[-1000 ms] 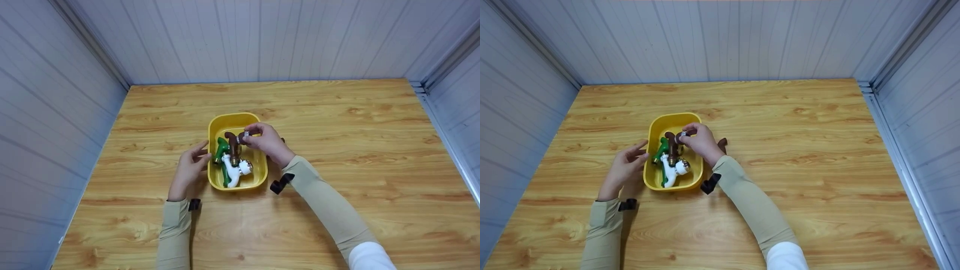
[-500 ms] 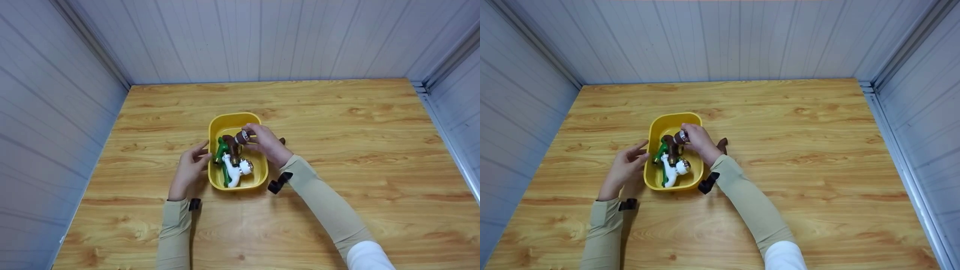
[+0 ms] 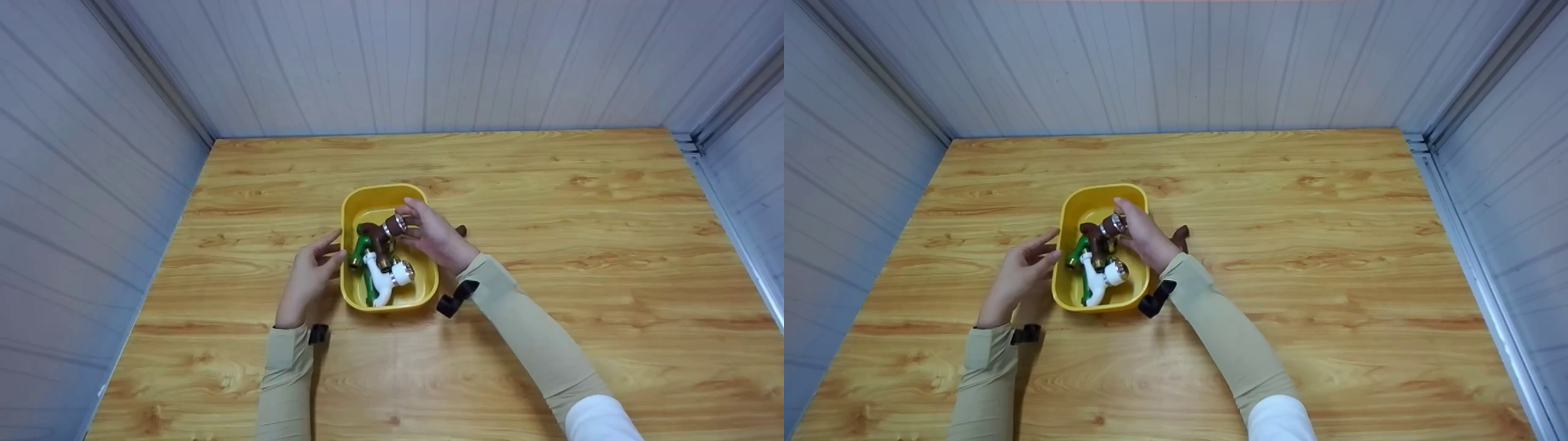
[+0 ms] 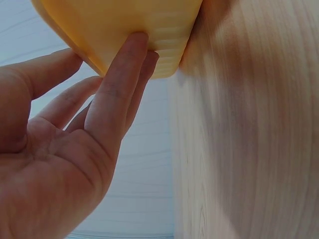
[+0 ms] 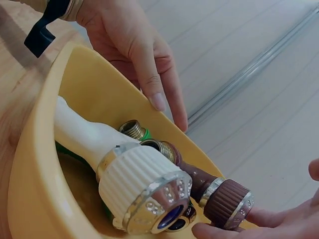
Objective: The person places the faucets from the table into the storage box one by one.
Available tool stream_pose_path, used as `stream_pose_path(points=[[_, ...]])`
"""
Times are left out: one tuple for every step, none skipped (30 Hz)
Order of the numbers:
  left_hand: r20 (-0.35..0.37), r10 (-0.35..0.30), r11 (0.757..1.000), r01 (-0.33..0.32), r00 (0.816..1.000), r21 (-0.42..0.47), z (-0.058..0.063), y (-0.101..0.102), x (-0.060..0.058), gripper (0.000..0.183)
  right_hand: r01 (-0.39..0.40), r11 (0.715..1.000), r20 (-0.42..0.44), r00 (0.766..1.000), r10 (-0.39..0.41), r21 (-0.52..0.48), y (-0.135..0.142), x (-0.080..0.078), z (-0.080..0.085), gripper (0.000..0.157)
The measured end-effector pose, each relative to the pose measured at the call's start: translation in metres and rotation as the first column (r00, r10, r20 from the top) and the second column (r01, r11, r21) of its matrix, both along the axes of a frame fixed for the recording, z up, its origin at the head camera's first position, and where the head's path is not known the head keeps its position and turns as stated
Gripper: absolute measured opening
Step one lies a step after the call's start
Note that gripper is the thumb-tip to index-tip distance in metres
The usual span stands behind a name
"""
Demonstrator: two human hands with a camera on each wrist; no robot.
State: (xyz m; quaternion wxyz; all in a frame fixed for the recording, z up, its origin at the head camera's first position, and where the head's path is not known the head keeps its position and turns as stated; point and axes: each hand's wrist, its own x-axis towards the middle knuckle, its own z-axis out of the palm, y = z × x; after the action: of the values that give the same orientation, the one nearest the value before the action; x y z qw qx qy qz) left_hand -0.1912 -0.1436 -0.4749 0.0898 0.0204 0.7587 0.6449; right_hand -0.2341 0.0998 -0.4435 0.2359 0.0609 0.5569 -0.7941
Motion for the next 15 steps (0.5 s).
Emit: stream_pose_path(points=[[-0.001,-0.001,1.0,0.001,1.0,-0.001,-0.0001,0.0,0.0001,0.049,-0.005,1.0,0.002,1.0,0.005,-0.004,0.0003,0.0001,-0.0006,0.055],[-0.002,-0.001,1.0,0.001,1.0,-0.003,-0.0004,0.0001,0.0001,0.049,-0.007,1.0,0.007,1.0,0.007,-0.009,0.0006,0.0001,-0.0012,0.058],[-0.004,0.001,1.0,-0.001,1.0,-0.008,-0.0007,0.0,0.0001,0.049,-0.011,1.0,0.01,1.0,0.011,-0.013,0.001,0.0004,-0.0017,0.06],[-0.005,0.004,1.0,-0.004,1.0,-0.011,-0.001,0.0001,0.0001,0.049,-0.015,1.0,0.011,1.0,0.016,-0.015,0.0014,0.0008,-0.0022,0.061],[-0.007,0.005,1.0,-0.006,1.0,-0.015,-0.0014,0.0002,0.0001,0.049,-0.019,1.0,0.013,1.0,0.019,-0.015,0.0018,0.0011,-0.0026,0.063],[-0.008,0.007,1.0,-0.007,1.0,-0.016,-0.0019,0.0001,0.0001,0.049,-0.02,1.0,0.014,1.0,0.021,-0.017,0.0021,0.0016,-0.0028,0.064],[-0.01,0.01,1.0,-0.01,1.0,-0.017,-0.0024,0.0001,0.0002,0.049,-0.023,1.0,0.013,1.0,0.024,-0.017,0.0024,0.0021,-0.003,0.065],[-0.01,0.013,1.0,-0.013,1.0,-0.019,-0.0029,0.0002,0.0001,0.048,-0.025,1.0,0.013,1.0,0.025,-0.019,0.0028,0.0024,-0.0032,0.066],[-0.011,0.016,1.0,-0.016,1.0,-0.018,-0.0032,0.0003,0.0001,0.048,-0.025,0.999,0.01,1.0,0.025,-0.022,0.003,0.0027,-0.0032,0.066],[-0.012,0.015,1.0,-0.015,1.0,-0.016,-0.0032,0.0005,0.0003,0.048,-0.024,0.999,0.007,1.0,0.024,-0.027,0.0031,0.003,-0.0031,0.066],[-0.011,0.016,1.0,-0.016,1.0,-0.014,-0.0034,0.0006,0.0002,0.048,-0.02,0.999,0.006,1.0,0.02,-0.034,0.0033,0.0032,-0.003,0.066],[-0.01,0.016,1.0,-0.016,1.0,-0.012,-0.0034,0.0006,0.0002,0.048,-0.016,0.999,0.005,1.0,0.016,-0.039,0.0035,0.0037,-0.0026,0.065],[-0.009,0.017,1.0,-0.017,1.0,-0.011,-0.0031,0.0009,0.0002,0.048,-0.012,0.999,0.004,1.0,0.012,-0.047,0.0037,0.0041,-0.002,0.065],[-0.008,0.016,1.0,-0.016,1.0,-0.01,-0.0029,0.0008,0.0002,0.048,-0.009,0.999,0.002,1.0,0.009,-0.051,0.0039,0.0046,-0.0014,0.064],[-0.009,0.015,1.0,-0.016,1.0,-0.008,-0.0024,0.0008,0.0002,0.048,-0.007,0.998,-0.003,1.0,0.007,-0.055,0.0042,0.005,-0.0007,0.063]])
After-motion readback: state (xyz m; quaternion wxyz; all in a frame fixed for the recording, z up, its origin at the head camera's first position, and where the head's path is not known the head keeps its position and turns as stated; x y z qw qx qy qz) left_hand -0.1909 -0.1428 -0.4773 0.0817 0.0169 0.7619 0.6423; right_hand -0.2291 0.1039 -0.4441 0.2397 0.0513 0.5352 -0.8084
